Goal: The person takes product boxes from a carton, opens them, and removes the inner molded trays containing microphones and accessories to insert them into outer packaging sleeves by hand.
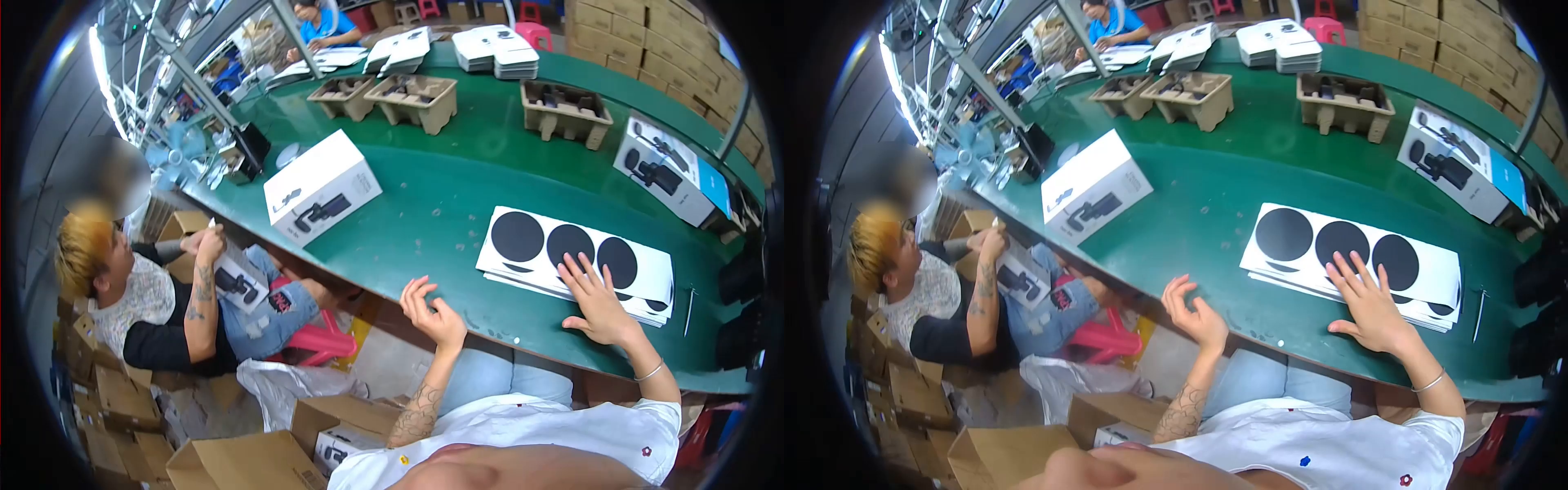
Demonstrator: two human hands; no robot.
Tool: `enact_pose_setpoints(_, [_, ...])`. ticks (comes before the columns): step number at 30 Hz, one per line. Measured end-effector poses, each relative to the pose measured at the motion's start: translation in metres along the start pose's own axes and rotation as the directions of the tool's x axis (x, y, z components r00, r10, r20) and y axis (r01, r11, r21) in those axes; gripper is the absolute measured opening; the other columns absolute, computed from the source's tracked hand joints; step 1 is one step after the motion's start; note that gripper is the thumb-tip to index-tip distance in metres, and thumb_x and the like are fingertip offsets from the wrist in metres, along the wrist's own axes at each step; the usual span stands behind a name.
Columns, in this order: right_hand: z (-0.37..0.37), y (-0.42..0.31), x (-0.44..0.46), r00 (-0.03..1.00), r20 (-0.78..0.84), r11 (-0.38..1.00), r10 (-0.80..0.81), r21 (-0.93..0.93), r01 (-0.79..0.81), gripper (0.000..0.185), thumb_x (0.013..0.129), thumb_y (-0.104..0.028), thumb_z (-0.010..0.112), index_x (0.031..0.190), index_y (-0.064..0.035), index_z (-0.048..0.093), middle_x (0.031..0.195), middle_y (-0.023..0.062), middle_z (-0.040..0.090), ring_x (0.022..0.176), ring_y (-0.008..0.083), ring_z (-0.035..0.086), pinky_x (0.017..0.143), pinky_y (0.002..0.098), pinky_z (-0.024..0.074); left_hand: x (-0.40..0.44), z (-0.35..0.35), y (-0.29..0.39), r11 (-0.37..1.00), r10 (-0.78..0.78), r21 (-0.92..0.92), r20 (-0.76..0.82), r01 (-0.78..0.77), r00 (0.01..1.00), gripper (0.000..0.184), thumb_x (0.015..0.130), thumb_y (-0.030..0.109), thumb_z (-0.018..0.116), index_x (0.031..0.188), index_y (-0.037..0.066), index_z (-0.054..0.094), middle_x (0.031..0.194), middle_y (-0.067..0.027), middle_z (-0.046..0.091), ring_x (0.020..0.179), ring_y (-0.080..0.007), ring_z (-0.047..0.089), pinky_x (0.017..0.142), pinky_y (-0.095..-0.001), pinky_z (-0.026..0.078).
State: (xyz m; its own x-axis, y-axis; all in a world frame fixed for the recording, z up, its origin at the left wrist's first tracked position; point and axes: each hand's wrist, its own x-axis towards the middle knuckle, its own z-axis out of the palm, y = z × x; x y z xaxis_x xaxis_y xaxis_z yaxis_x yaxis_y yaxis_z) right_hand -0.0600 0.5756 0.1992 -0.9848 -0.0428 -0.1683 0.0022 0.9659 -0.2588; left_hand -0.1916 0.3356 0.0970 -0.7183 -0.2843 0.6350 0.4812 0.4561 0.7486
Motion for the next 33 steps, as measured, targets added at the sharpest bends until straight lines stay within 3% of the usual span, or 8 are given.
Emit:
enact_pose_setpoints(4, [-0.014,0.007,-0.001,0.996,0.091,0.995,-0.024,0.100,0.015,0.094,0.079,-0.043,0.070,0.152,-0.0124,0.020,0.160,0.0100,0.012,0.147,0.0327,0.007,0.115,0.0599,0.0091,-0.001,-0.001,0.002,1.000,-0.003,0.028,0.017,0.003,1.000,0.016,0.072,-0.008,0.046,0.084,-0.001,0.055,0.104,-0.0159,0.061,0.109,-0.0344,0.051,0.093,-0.0451,0.038])
enact_pose_setpoints(8, [-0.038,0.011,0.009,0.967,-0.256,1.000,0.000,-0.024,-0.006,0.090,0.079,-0.034,0.072,0.151,-0.0117,0.023,0.160,0.0091,0.013,0.147,0.0327,0.008,0.114,0.0610,0.0117,0.000,-0.001,0.003,0.999,0.004,0.044,0.023,-0.005,1.000,0.015,0.073,-0.007,0.047,0.084,0.000,0.055,0.104,-0.0160,0.061,0.106,-0.0342,0.052,0.092,-0.0445,0.039])
enact_pose_setpoints(13, [0.007,0.044,0.022,0.972,-0.230,0.996,-0.054,-0.084,0.036,0.080,0.087,-0.049,0.056,0.152,-0.0153,0.022,0.158,0.0085,0.021,0.146,0.0267,0.018,0.112,0.0617,0.0174,-0.007,0.003,-0.001,1.000,0.012,-0.009,-0.017,-0.012,1.000,0.016,0.072,-0.010,0.047,0.084,-0.002,0.055,0.107,-0.0161,0.057,0.102,-0.0323,0.053,0.089,-0.0436,0.042])
enact_pose_setpoints(20, [0.025,0.058,0.025,0.953,-0.283,0.986,-0.106,-0.156,0.063,0.082,0.090,-0.062,0.046,0.152,-0.0163,0.019,0.159,0.0075,0.016,0.147,0.0272,0.013,0.112,0.0639,0.0127,-0.009,0.005,-0.004,1.000,0.012,0.013,-0.032,-0.011,0.999,0.015,0.073,-0.011,0.047,0.083,-0.004,0.054,0.103,-0.0163,0.060,0.096,-0.0303,0.052,0.083,-0.0409,0.043])
enact_pose_setpoints(27, [-0.007,0.049,0.004,0.923,-0.385,0.990,-0.029,-0.136,-0.026,0.076,0.093,-0.046,0.053,0.153,-0.0150,0.017,0.160,0.0093,0.010,0.148,0.0281,0.009,0.112,0.0645,0.0130,-0.006,0.002,-0.004,0.995,0.070,0.071,0.005,-0.071,0.998,0.015,0.074,-0.008,0.049,0.086,-0.002,0.057,0.106,-0.0150,0.059,0.103,-0.0308,0.051,0.088,-0.0434,0.041])
enact_pose_setpoints(28, [-0.016,0.044,0.001,0.873,-0.481,0.974,-0.078,-0.226,-0.037,0.064,0.090,-0.033,0.061,0.143,-0.0092,0.036,0.155,0.0142,0.025,0.145,0.0288,0.020,0.111,0.0621,0.0202,-0.005,0.001,-0.002,0.993,0.086,0.084,0.011,-0.086,0.996,0.015,0.075,-0.007,0.049,0.086,-0.002,0.058,0.107,-0.0144,0.059,0.105,-0.0300,0.051,0.089,-0.0440,0.040])
enact_pose_setpoints(31, [-0.060,0.010,-0.009,0.877,-0.440,0.913,-0.193,-0.408,-0.004,0.048,0.085,-0.023,0.066,0.128,-0.0071,0.051,0.145,0.0111,0.041,0.139,0.0282,0.033,0.110,0.0570,0.0273,0.018,-0.009,0.041,0.846,0.398,0.270,0.255,-0.460,0.881,0.020,0.076,-0.005,0.053,0.092,0.001,0.062,0.108,-0.0128,0.059,0.108,-0.0306,0.052,0.092,-0.0466,0.039])
enact_pose_setpoints(33, [-0.076,-0.006,-0.007,0.859,-0.470,0.925,-0.202,-0.379,0.010,0.038,0.082,-0.017,0.067,0.117,-0.0075,0.057,0.130,0.0102,0.054,0.129,0.0280,0.046,0.107,0.0533,0.0339,0.048,-0.018,0.078,0.843,0.468,-0.069,0.582,-0.533,0.665,0.025,0.076,-0.001,0.058,0.099,0.005,0.065,0.108,-0.0114,0.059,0.109,-0.0308,0.054,0.096,-0.0486,0.039])
